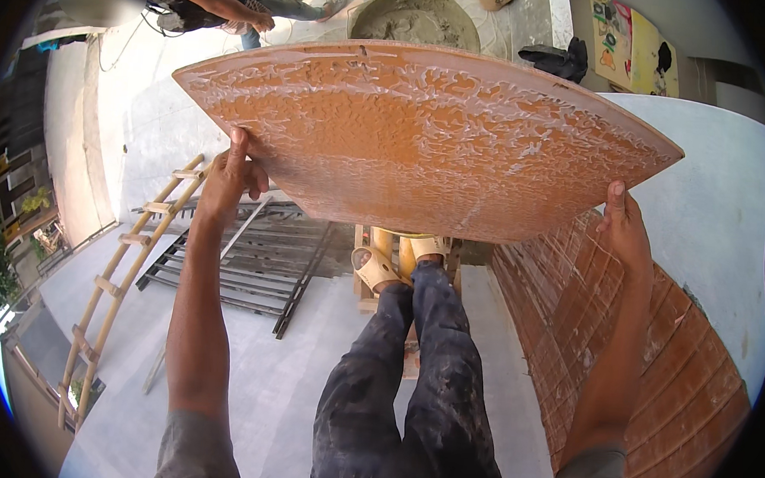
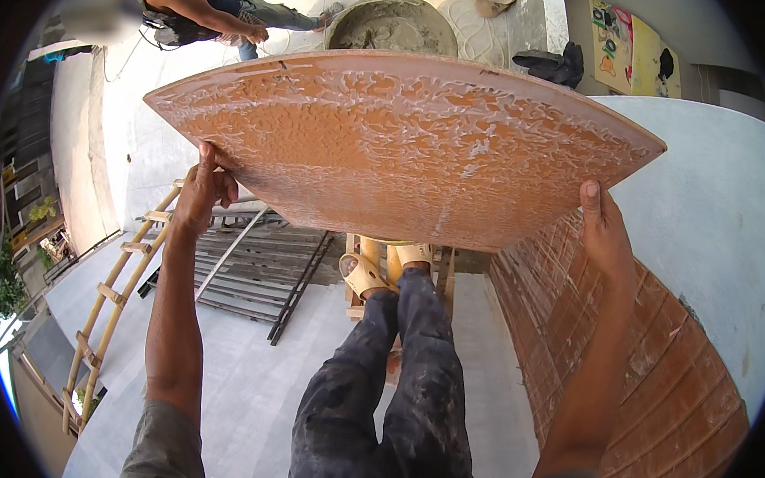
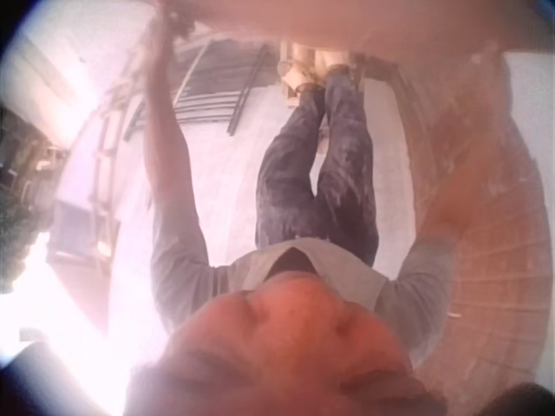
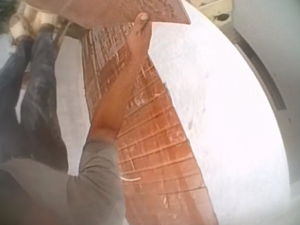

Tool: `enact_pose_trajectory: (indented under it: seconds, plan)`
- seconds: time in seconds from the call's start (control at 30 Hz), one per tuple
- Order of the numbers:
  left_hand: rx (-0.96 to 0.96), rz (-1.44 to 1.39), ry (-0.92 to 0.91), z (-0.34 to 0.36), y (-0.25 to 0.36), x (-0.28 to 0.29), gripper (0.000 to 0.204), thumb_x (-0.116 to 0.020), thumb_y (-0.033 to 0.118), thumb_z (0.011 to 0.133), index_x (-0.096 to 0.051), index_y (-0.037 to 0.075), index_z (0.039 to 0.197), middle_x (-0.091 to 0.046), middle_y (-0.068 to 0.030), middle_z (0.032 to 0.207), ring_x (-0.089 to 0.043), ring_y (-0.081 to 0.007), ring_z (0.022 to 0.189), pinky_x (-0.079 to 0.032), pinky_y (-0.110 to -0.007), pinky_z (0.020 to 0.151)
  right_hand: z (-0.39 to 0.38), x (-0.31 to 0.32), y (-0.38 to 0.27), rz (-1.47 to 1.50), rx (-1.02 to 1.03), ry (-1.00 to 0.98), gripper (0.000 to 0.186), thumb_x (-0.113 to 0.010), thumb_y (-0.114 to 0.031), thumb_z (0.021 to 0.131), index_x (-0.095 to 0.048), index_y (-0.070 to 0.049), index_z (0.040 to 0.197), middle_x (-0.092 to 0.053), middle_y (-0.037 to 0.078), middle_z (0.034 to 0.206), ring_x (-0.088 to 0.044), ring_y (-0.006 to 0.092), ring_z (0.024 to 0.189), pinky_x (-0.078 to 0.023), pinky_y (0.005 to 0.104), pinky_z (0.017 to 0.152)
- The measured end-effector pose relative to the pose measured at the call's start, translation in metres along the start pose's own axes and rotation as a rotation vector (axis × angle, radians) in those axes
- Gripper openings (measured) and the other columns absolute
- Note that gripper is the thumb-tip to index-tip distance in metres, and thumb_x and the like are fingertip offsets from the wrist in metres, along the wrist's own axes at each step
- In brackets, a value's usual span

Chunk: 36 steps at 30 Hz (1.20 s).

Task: The person applies cement mortar to a wall using a trowel and places a white tile to check alignment. They then scoop mortar from a bucket, spread it onto a large terracotta tile, and prepare it for installation.

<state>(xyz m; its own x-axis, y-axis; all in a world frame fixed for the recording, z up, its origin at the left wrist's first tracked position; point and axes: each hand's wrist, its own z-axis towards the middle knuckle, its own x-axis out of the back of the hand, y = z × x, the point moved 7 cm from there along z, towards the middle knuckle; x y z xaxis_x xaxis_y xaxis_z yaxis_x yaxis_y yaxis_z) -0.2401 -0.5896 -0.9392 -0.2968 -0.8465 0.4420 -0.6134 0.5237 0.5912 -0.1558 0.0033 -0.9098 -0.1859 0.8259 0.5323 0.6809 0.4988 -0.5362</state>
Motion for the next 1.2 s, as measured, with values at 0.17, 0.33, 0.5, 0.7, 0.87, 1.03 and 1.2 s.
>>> enact_pose_trajectory:
  seconds: [0.17,0.33,0.5,0.7,0.87,1.03,1.2]
  plan:
    - [0.108,0.084,0.140,0.052,0.007,-0.004,0.089,-0.032,0.092,0.083,-0.053,0.008,0.065,-0.044,-0.0042,0.059,-0.039,-0.0147,0.058,-0.030,-0.032,0.056,0.065,-0.032,-0.003,0.469,0.208,0.290,0.089,-0.046,-0.071,0.096,-0.056,0.012,0.129,-0.064,0.016,0.121,-0.057,0.0225,0.114,-0.045,0.0371,0.099]
    - [0.103,0.129,0.259,0.048,-0.012,0.034,0.118,-0.033,0.095,0.079,-0.063,-0.015,0.110,-0.062,-0.0247,0.099,-0.059,-0.0277,0.094,-0.049,-0.042,0.083,0.066,-0.046,-0.038,0.504,0.165,0.212,0.093,-0.050,-0.073,0.093,-0.056,0.014,0.127,-0.063,0.019,0.122,-0.058,0.0245,0.115,-0.045,0.0382,0.100]
    - [0.158,-0.452,0.099,-0.013,-0.076,0.000,0.097,-0.044,0.072,0.096,-0.041,-0.012,0.144,-0.055,-0.0236,0.137,-0.052,-0.0280,0.128,-0.041,-0.039,0.108,0.047,-0.085,-0.004,0.353,-0.113,0.001,0.100,-0.050,-0.077,0.090,-0.056,0.017,0.124,-0.063,0.022,0.119,-0.057,0.0257,0.113,-0.045,0.0390,0.100]
    - [0.443,-0.063,0.378,-0.104,-0.152,-0.014,0.095,-0.035,0.074,0.098,-0.065,-0.015,0.115,-0.069,-0.0151,0.094,-0.059,-0.0181,0.080,-0.047,-0.032,0.074,0.028,-0.155,0.069,0.025,-0.236,-0.116,0.090,-0.048,-0.081,0.089,-0.063,0.007,0.076,-0.060,0.015,0.076,-0.056,0.0219,0.078,-0.048,0.0424,0.074]
    - [0.509,0.018,0.421,-0.107,-0.210,-0.007,0.095,-0.035,0.072,0.099,-0.064,-0.017,0.115,-0.070,-0.0186,0.094,-0.064,-0.0230,0.084,-0.050,-0.037,0.075,0.043,-0.191,0.043,-0.167,-0.223,-0.181,0.085,-0.047,-0.076,0.093,-0.053,0.001,0.057,-0.047,0.010,0.057,-0.047,0.0213,0.058,-0.043,0.0455,0.059]
    - [0.812,0.190,0.270,-0.142,-0.260,0.002,0.095,-0.038,0.072,0.097,-0.067,-0.018,0.101,-0.069,-0.0236,0.086,-0.063,-0.0257,0.078,-0.049,-0.039,0.074,-0.003,-0.222,0.046,-0.247,-0.343,-0.347,0.080,-0.049,-0.067,0.097,-0.059,0.005,0.064,-0.053,0.014,0.060,-0.054,0.0245,0.060,-0.046,0.0452,0.062]
    - [0.815,0.426,0.243,-0.203,-0.305,-0.006,0.091,-0.041,0.071,0.096,-0.068,-0.014,0.086,-0.068,-0.0339,0.087,-0.066,-0.0436,0.082,-0.049,-0.051,0.077,-0.077,-0.243,0.129,-0.255,-0.479,-0.380,0.075,-0.055,-0.069,0.093,-0.062,0.002,0.068,-0.055,0.005,0.061,-0.049,0.0137,0.056,-0.040,0.0352,0.051]
